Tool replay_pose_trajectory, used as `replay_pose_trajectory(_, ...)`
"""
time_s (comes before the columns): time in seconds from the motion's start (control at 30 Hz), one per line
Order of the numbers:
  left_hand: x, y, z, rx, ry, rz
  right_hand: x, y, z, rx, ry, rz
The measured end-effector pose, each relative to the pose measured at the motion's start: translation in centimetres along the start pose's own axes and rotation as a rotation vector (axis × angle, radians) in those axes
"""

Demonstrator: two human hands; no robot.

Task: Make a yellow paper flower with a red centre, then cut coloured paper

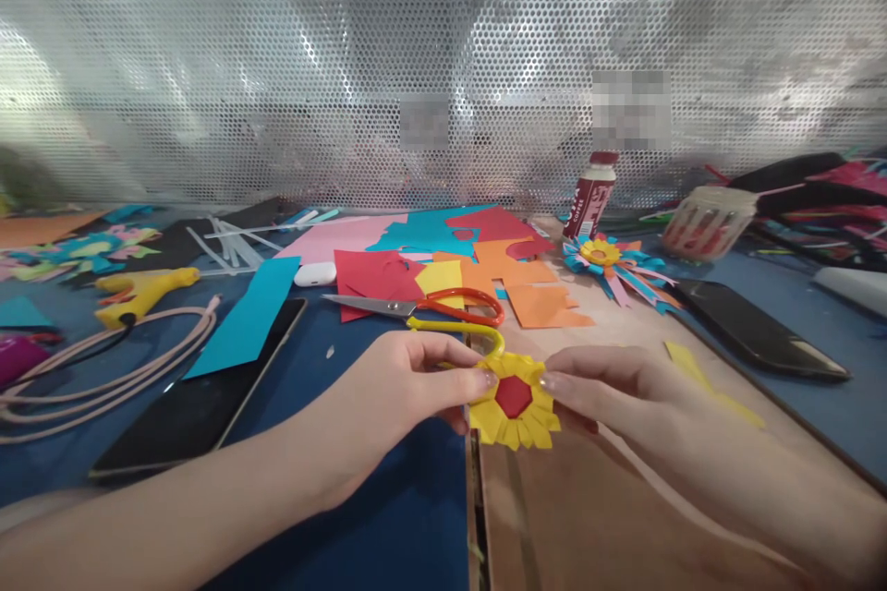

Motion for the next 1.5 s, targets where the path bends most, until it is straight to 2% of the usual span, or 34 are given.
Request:
replay_pose_trajectory(0.2,-0.1,0.1,0.1,0.087,-0.029,-0.005,-0.1,0.7,-0.3,-0.040,-0.003,0.027)
replay_pose_trajectory(0.47,-0.2,0.0,0.1,0.021,0.051,-0.003,0.1,0.4,-0.2,-0.055,-0.012,0.053)
replay_pose_trajectory(0.73,-0.4,0.1,0.0,0.047,0.035,-0.011,0.0,0.0,-0.3,0.023,-0.011,-0.025)
replay_pose_trajectory(0.87,-0.4,0.0,0.1,0.080,0.031,-0.044,0.2,0.5,-0.6,0.062,0.063,-0.059)
replay_pose_trajectory(1.07,-0.4,-0.1,0.0,0.073,0.017,-0.082,0.3,0.9,-1.1,0.018,0.112,0.056)
replay_pose_trajectory(1.13,-0.4,-0.1,0.0,0.060,-0.009,-0.112,0.4,0.7,-1.1,0.029,0.094,0.043)
replay_pose_trajectory(1.27,-0.3,-0.2,0.0,0.051,-0.039,-0.108,0.5,0.4,-0.9,-0.038,-0.028,0.010)
replay_pose_trajectory(1.33,-0.2,-0.1,0.0,0.041,-0.037,-0.073,0.3,0.6,-0.7,-0.163,-0.129,0.110)
replay_pose_trajectory(1.43,0.0,-0.2,-0.1,-0.119,-0.017,-0.087,-0.6,1.3,-0.4,-0.430,-0.344,0.436)
replay_pose_trajectory(1.5,0.1,-0.3,-0.1,-0.218,-0.015,-0.114,-1.5,1.4,-0.2,-0.578,-0.422,0.623)
Point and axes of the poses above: each hand's wrist, its own x-axis towards the middle knuckle, its own z-axis out of the back of the hand, y = z × x, the point moved 1 cm from there along x, towards the middle knuckle, and after that the axes turned 6 degrees about -z, right-handed, at the moved point
